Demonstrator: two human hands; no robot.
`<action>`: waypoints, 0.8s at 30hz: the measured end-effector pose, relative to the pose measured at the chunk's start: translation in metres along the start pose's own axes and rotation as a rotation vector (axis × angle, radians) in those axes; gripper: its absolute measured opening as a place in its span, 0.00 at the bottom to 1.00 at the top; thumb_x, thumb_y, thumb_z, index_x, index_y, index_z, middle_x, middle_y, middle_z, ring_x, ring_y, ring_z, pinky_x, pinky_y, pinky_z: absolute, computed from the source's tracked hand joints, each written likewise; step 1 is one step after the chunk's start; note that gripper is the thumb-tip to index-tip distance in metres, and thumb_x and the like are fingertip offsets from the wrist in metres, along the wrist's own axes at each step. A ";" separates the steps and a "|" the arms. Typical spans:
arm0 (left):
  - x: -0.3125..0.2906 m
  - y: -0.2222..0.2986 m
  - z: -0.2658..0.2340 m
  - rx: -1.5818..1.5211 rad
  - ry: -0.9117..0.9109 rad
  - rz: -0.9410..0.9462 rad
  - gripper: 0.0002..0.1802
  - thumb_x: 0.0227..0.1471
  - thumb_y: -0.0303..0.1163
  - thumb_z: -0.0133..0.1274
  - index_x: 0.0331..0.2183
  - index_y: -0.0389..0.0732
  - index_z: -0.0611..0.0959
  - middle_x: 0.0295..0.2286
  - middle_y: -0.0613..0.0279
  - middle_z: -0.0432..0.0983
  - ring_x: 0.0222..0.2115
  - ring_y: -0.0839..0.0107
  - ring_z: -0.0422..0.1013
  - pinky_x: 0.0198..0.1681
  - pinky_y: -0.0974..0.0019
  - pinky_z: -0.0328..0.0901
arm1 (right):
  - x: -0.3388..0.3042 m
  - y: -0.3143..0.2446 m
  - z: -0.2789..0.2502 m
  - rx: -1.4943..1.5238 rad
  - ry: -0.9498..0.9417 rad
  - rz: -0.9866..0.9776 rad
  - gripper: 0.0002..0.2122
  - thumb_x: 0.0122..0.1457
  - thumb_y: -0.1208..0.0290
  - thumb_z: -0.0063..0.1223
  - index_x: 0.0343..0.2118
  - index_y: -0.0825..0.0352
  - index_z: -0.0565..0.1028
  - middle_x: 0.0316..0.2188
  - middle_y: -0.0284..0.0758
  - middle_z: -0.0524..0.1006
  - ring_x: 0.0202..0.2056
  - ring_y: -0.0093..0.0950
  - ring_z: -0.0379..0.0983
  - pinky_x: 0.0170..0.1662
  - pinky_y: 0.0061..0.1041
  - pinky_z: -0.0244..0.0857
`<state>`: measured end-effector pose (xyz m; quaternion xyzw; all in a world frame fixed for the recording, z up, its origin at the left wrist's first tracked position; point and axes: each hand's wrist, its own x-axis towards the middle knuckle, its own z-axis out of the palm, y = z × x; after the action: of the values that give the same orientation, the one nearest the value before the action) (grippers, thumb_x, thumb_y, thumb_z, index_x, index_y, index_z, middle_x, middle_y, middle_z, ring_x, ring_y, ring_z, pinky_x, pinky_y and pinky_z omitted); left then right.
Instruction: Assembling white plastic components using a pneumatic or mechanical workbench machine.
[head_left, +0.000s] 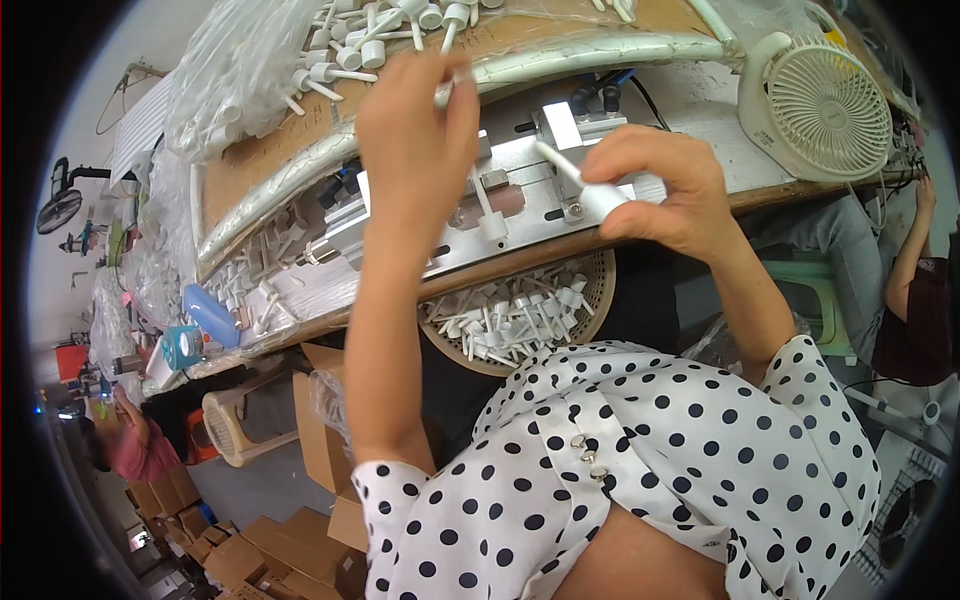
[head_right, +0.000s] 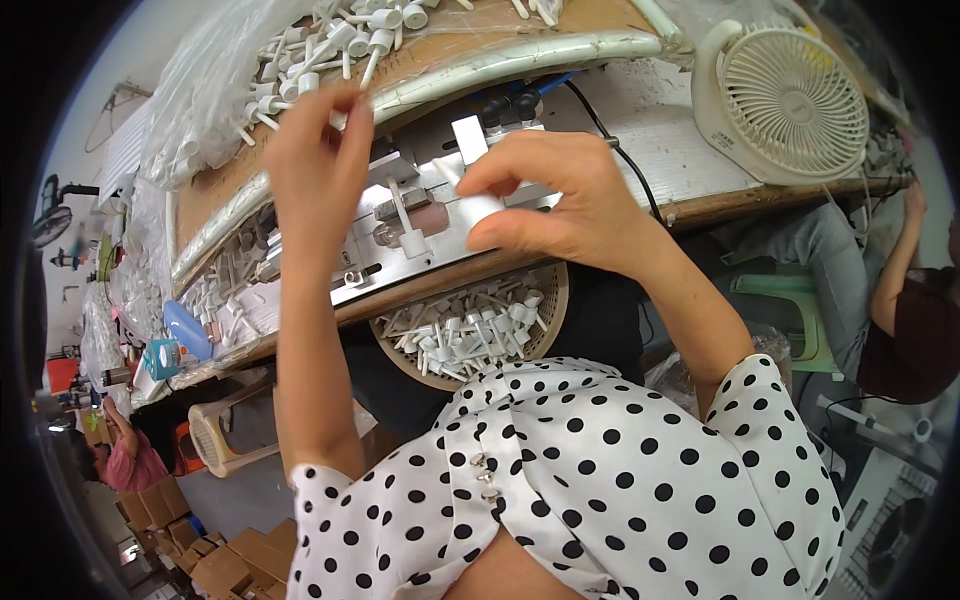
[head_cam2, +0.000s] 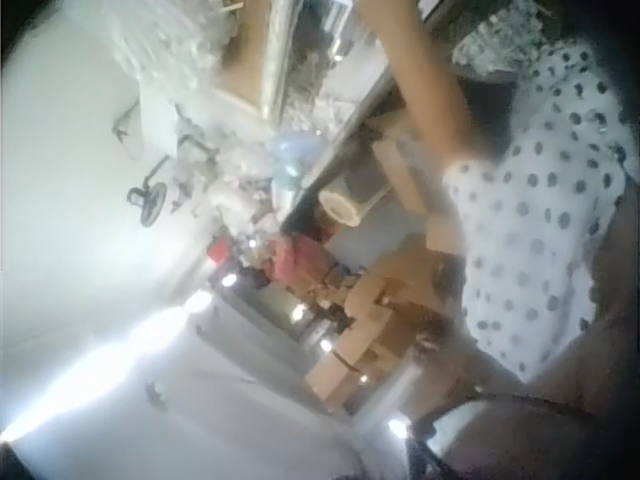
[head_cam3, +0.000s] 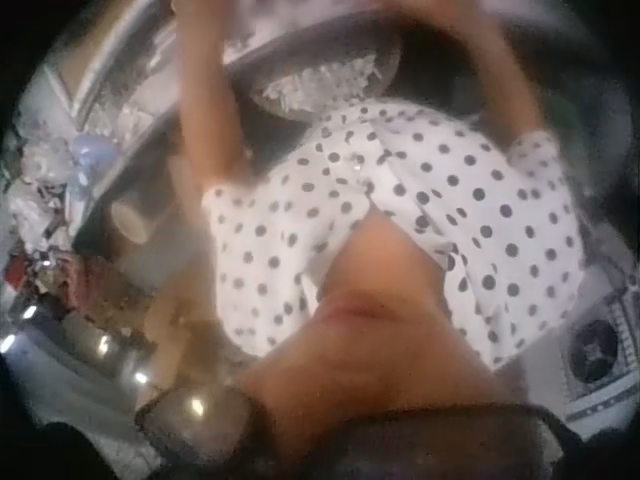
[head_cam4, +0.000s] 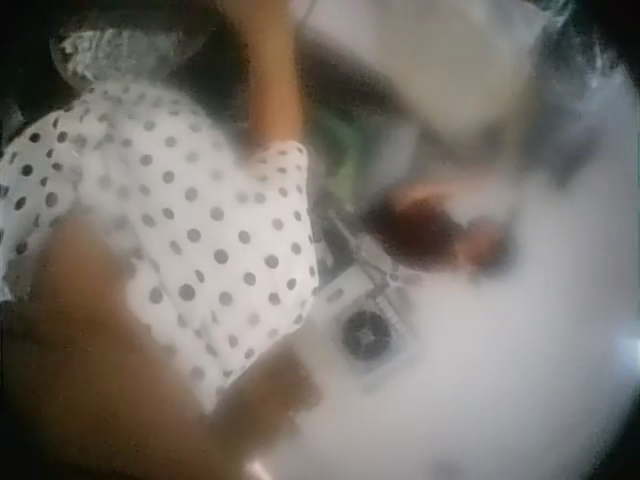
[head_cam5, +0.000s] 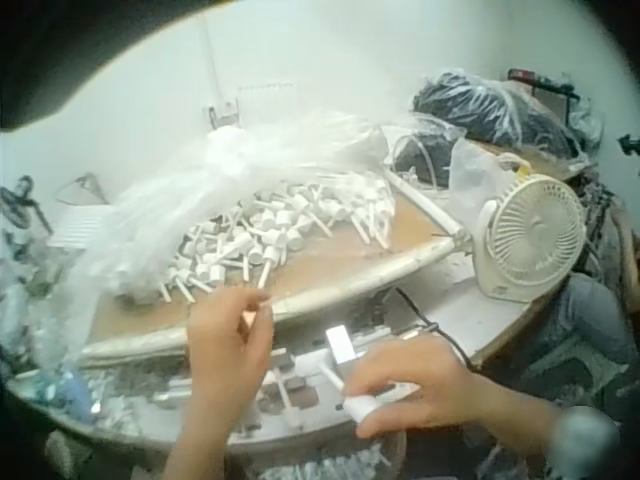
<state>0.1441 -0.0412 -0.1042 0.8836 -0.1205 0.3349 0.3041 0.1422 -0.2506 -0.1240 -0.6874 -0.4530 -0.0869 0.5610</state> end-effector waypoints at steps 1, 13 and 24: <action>0.021 -0.016 0.007 0.084 0.068 0.130 0.08 0.43 0.30 0.53 0.28 0.37 0.79 0.21 0.58 0.74 0.21 0.67 0.69 0.25 0.70 0.62 | 0.009 -0.004 0.007 -0.062 -0.074 -0.093 0.14 0.40 0.68 0.63 0.30 0.68 0.76 0.24 0.33 0.75 0.26 0.24 0.71 0.29 0.19 0.64; 0.069 -0.028 0.033 0.333 -0.141 -0.126 0.13 0.40 0.39 0.49 0.24 0.39 0.76 0.23 0.47 0.73 0.28 0.50 0.69 0.32 0.53 0.62 | 0.021 0.025 0.060 -0.549 -0.434 -0.391 0.14 0.40 0.63 0.59 0.25 0.68 0.71 0.24 0.35 0.71 0.34 0.32 0.69 0.34 0.27 0.64; -0.006 -0.008 -0.047 -0.808 0.042 -0.385 0.12 0.46 0.19 0.47 0.37 0.31 0.75 0.31 0.59 0.73 0.32 0.69 0.72 0.28 0.72 0.67 | 0.019 0.019 0.055 -0.319 -0.227 -0.378 0.14 0.38 0.63 0.59 0.22 0.66 0.70 0.22 0.35 0.71 0.34 0.32 0.69 0.36 0.28 0.64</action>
<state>0.1189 -0.0059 -0.0841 0.6934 -0.0689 0.2162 0.6839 0.1453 -0.1933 -0.1446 -0.6757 -0.6139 -0.1828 0.3649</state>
